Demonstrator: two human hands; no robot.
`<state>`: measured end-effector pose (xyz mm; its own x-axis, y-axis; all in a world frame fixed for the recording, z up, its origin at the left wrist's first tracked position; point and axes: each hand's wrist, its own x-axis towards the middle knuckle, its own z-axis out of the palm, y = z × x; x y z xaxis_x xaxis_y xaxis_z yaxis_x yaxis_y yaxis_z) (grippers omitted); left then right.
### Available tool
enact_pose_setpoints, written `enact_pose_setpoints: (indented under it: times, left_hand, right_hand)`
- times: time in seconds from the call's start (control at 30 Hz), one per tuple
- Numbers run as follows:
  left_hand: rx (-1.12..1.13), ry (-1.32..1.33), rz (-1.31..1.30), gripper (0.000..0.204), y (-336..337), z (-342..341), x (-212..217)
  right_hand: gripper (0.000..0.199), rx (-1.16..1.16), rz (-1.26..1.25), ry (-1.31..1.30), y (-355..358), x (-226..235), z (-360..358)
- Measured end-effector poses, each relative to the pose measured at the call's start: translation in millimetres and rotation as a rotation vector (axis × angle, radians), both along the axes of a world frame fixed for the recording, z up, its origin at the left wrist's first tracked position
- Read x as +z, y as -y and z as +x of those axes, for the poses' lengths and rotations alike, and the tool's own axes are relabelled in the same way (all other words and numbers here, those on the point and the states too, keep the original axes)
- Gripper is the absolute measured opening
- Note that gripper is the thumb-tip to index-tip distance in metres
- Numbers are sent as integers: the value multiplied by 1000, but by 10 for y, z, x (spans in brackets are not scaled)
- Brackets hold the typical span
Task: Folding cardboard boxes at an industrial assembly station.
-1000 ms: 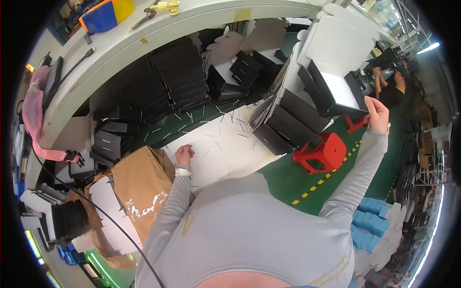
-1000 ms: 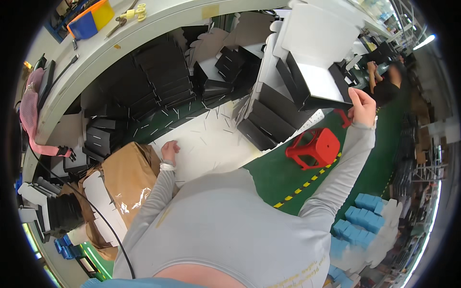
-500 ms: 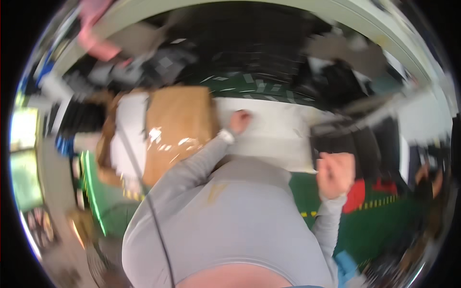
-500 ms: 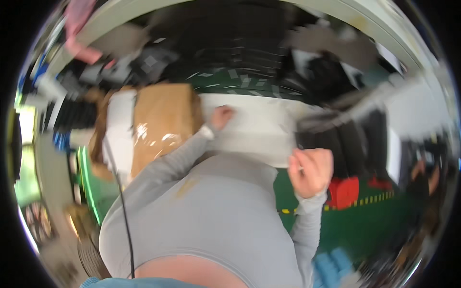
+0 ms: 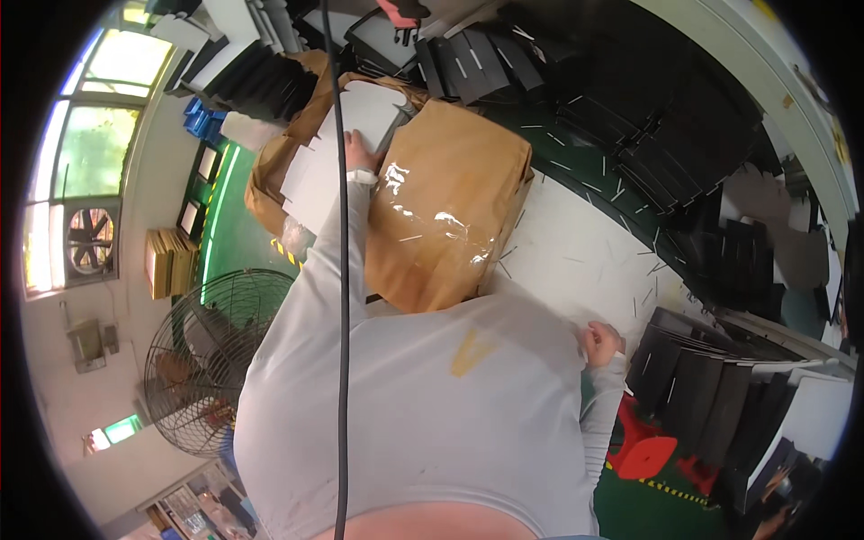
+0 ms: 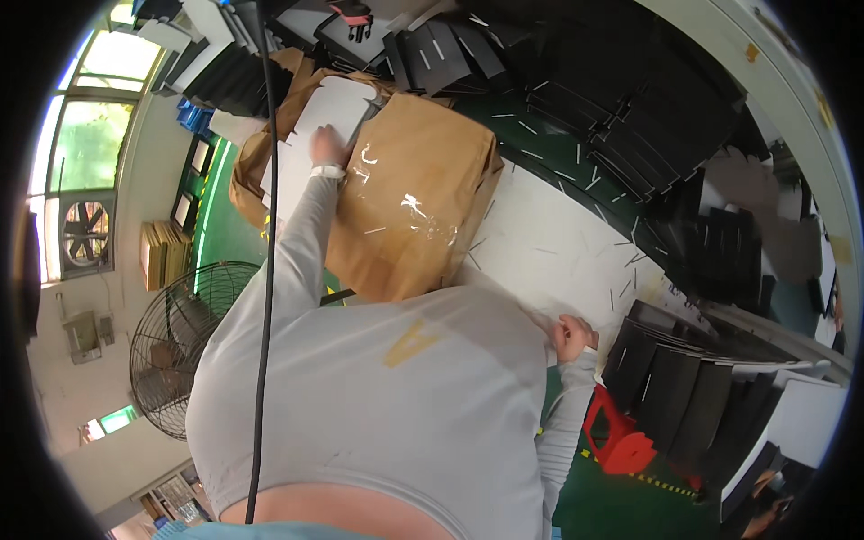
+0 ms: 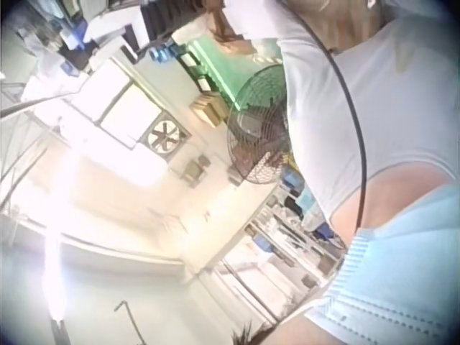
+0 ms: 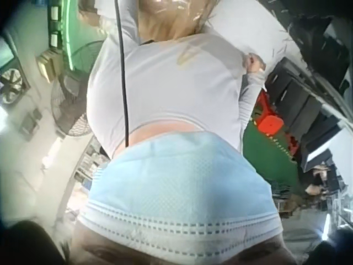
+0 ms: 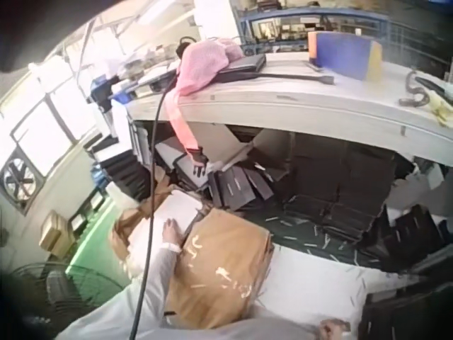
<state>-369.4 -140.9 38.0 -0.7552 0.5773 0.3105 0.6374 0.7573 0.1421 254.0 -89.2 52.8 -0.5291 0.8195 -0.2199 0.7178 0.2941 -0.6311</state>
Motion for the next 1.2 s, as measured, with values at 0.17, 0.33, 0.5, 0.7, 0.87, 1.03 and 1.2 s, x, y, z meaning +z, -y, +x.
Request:
enact_pose_setpoints:
  times: [0.17, 0.33, 0.5, 0.7, 0.87, 1.03, 1.2]
  left_hand:
    - [-111, 251, -59, 64, -10, 54, 505]
    - [-177, 28, -17, 30, 141, -93, 724]
    - [-305, -66, 188, 13, 75, 348, 1473]
    - [-840, 215, 303, 32, -273, 2597, 2180]
    - [-1497, 503, 188, 44, -378, 3745, 1862]
    - [-1650, 1283, 31, 39, -768, 3667, 1524]
    - [-1493, 1827, 3, 33, -925, 3960, 771]
  right_hand:
    - [16, -27, 25, 7, 47, -15, 2]
    - [15, 3, -35, -6, 180, -50, -76]
    - [13, 42, -35, 1, 209, -70, -104]
    - [38, -6, -281, -276, -52, 458, -522]
    - [89, -106, -641, -1262, 71, 204, -565]
    - [68, -362, -566, -1530, 62, 497, -678]
    - [56, -652, -405, -1189, 33, 165, -565]
